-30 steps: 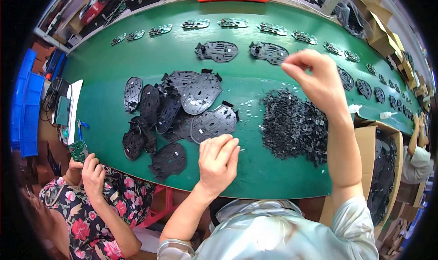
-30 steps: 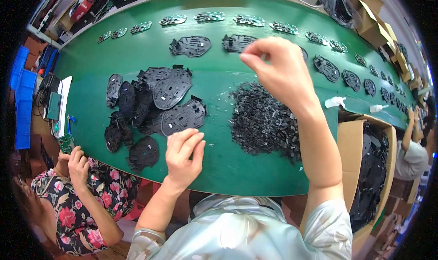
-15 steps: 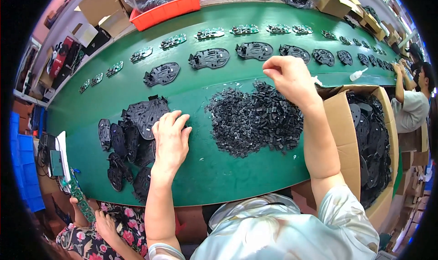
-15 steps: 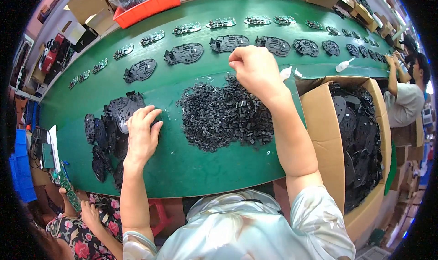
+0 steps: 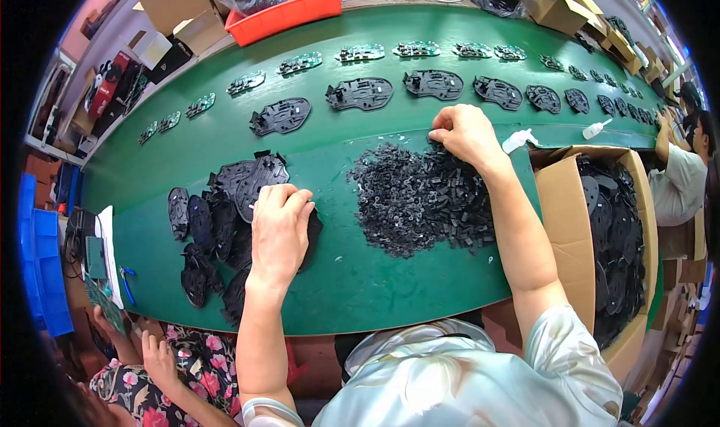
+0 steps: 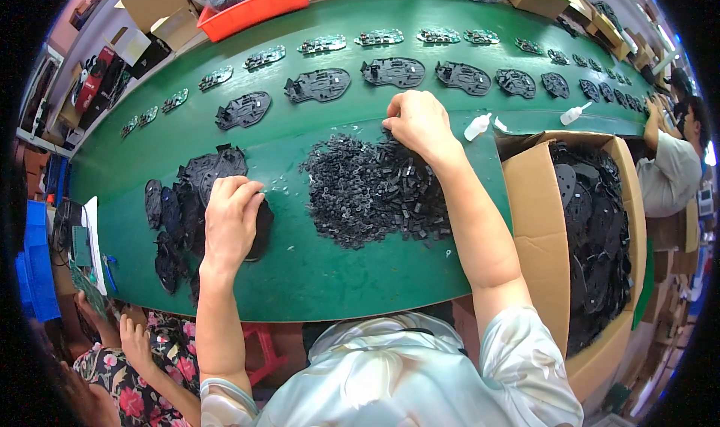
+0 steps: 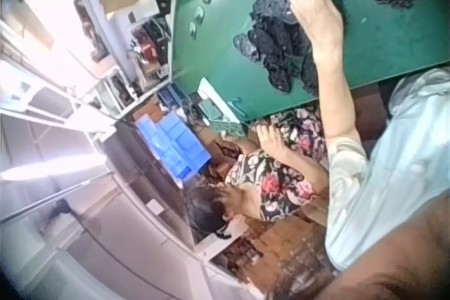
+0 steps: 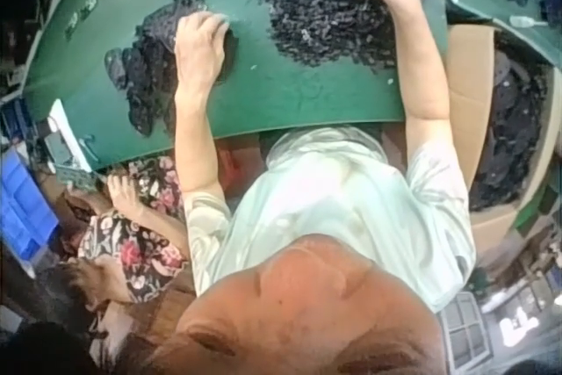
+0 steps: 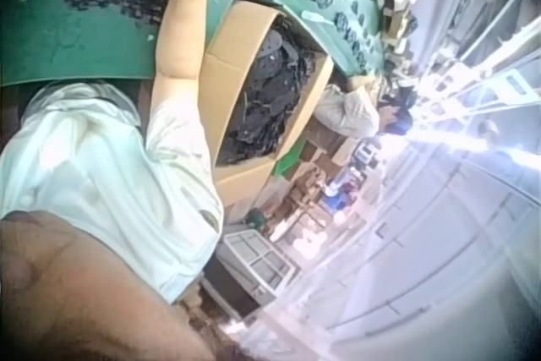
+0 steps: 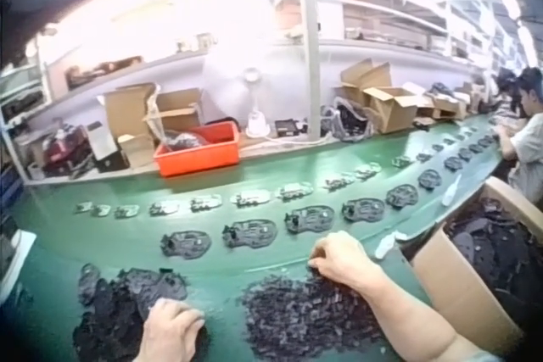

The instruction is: The person assembles computer mouse components by hand, attaching small plastic components to mouse bases on a factory line.

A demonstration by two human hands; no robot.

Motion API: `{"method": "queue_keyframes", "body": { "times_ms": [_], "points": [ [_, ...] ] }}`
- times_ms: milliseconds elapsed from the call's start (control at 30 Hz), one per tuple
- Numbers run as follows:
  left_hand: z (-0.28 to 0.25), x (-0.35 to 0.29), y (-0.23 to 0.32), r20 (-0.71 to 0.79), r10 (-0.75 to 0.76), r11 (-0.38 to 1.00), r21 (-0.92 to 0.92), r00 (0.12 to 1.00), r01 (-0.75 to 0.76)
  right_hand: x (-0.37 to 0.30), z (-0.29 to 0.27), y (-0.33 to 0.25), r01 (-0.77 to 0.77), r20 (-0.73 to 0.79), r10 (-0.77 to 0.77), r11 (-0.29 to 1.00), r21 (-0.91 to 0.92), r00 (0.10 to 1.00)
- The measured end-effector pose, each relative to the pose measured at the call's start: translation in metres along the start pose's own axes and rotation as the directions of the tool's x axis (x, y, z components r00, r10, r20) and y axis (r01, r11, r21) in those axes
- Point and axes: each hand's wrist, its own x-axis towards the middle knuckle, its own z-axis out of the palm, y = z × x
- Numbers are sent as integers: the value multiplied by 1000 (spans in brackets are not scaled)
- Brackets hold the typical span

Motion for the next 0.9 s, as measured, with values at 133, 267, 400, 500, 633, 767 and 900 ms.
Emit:
{"method": "queue_keyframes", "body": {
  "times_ms": [133, 267, 400, 500, 633, 767, 900],
  "points": [
    [-10, -5, 4, -95, -4, 1000, -20, 995, 3, 0, 4, 3, 21, -22, -20, 999, 44, 1000],
    [-19, -7, -2, -177, -85, 988, -146, 981, 59, 4, 13, 8, 121, -48, -118, 990, 73, 992],
    [-40, -4, -11, -228, -278, 934, -293, 933, 206, 8, 13, 8, 222, -40, -219, 970, 95, 975],
    [-38, 12, -30, -233, -419, 862, -407, 878, 303, 5, 4, 11, 213, -28, -212, 974, 75, 977],
    [-40, 26, -81, -282, -498, 847, -364, 820, 389, -3, 0, -1, 212, -39, -209, 973, 96, 977],
    [-48, 57, -130, -305, -582, 813, -243, 754, 529, -8, -14, -9, 118, -35, -114, 970, 211, 993],
    [-50, 88, -184, -288, -677, 719, -66, 677, 691, -13, -25, -20, 112, -76, -92, 938, 329, 993]
  ]
}}
